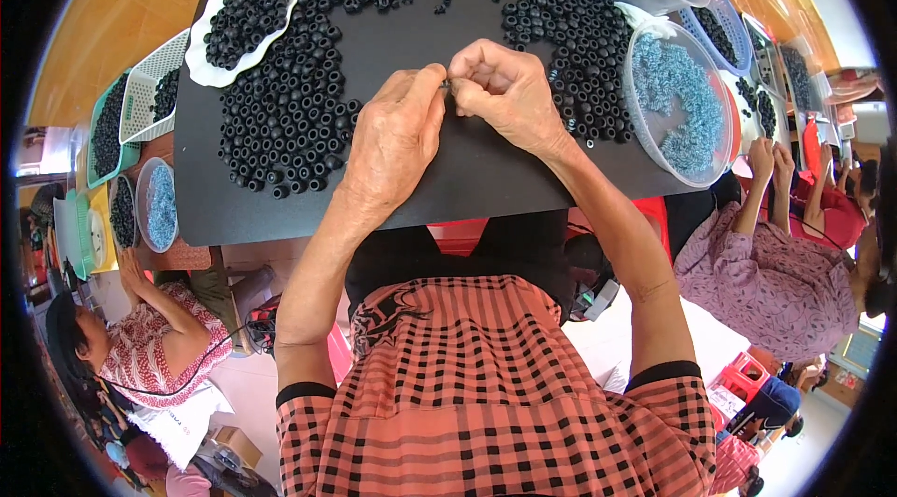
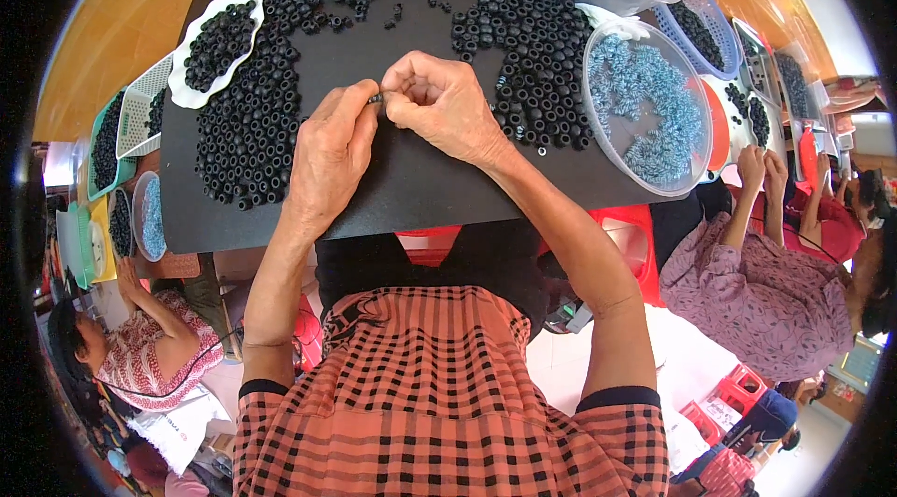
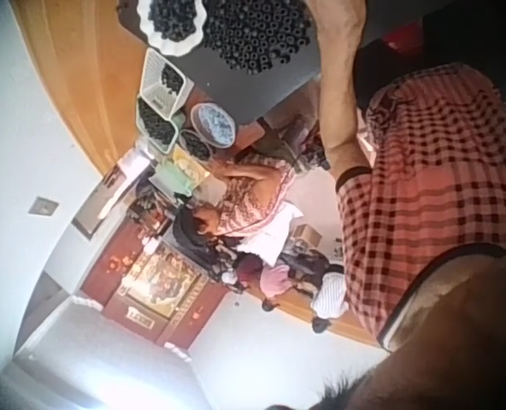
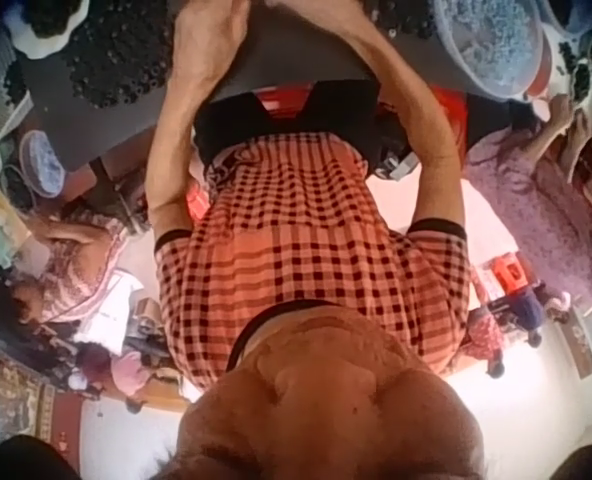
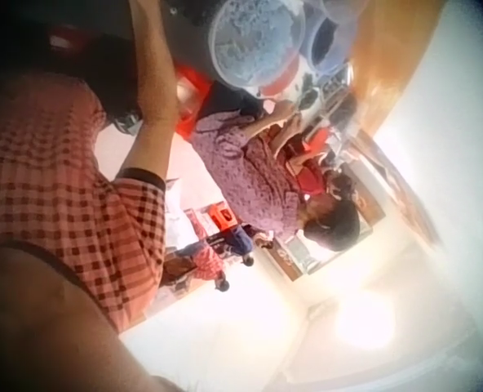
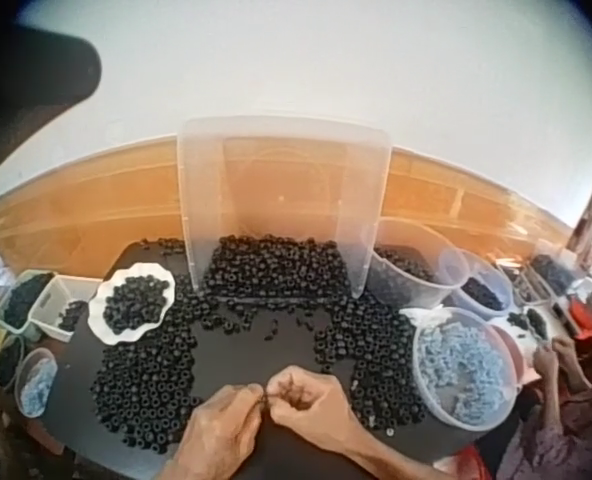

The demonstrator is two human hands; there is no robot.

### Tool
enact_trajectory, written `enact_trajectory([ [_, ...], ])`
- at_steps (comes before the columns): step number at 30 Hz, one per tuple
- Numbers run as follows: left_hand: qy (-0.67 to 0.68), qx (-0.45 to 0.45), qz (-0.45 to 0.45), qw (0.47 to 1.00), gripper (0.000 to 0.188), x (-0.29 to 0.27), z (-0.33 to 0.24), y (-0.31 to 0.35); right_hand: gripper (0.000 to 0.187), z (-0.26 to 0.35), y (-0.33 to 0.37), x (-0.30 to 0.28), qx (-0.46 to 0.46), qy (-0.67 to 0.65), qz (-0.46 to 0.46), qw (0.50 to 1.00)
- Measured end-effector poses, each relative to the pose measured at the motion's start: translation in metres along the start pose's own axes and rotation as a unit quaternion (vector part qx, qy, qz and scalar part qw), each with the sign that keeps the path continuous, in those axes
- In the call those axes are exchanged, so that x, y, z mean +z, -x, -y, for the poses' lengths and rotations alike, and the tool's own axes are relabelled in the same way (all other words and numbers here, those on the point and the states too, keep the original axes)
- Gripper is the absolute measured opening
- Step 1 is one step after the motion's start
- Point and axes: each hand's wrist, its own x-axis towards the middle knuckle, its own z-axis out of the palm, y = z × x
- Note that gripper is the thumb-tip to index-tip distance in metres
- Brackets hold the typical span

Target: The person inserts small pins into black plastic rings by hand.

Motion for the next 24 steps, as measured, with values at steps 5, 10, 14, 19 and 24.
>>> enact_trajectory([
  [5, 0.046, -0.07, 0.034, 0.996, 0.017, -0.003, 0.001, 0.003, 0.009, 0.0, 0.001, 0.001, -0.018, 0.006, 0.011, 1.0],
  [10, 0.212, -0.172, 0.076, 0.959, 0.014, -0.006, 0.007, -0.002, 0.009, 0.0, 0.003, 0.003, -0.018, -0.031, 0.014, 0.999],
  [14, 0.277, -0.221, 0.097, 0.93, 0.022, -0.008, 0.012, -0.007, 0.008, 0.001, 0.003, 0.002, -0.03, 0.006, 0.008, 1.0],
  [19, 0.182, -0.177, 0.037, 0.967, 0.01, -0.009, -0.003, -0.003, 0.008, 0.003, 0.002, 0.002, -0.006, -0.003, 0.003, 1.0],
  [24, 0.015, -0.005, 0.013, 1.0, 0.018, -0.004, -0.001, -0.001, 0.008, 0.003, 0.003, 0.003, -0.023, 0.005, -0.002, 1.0],
])
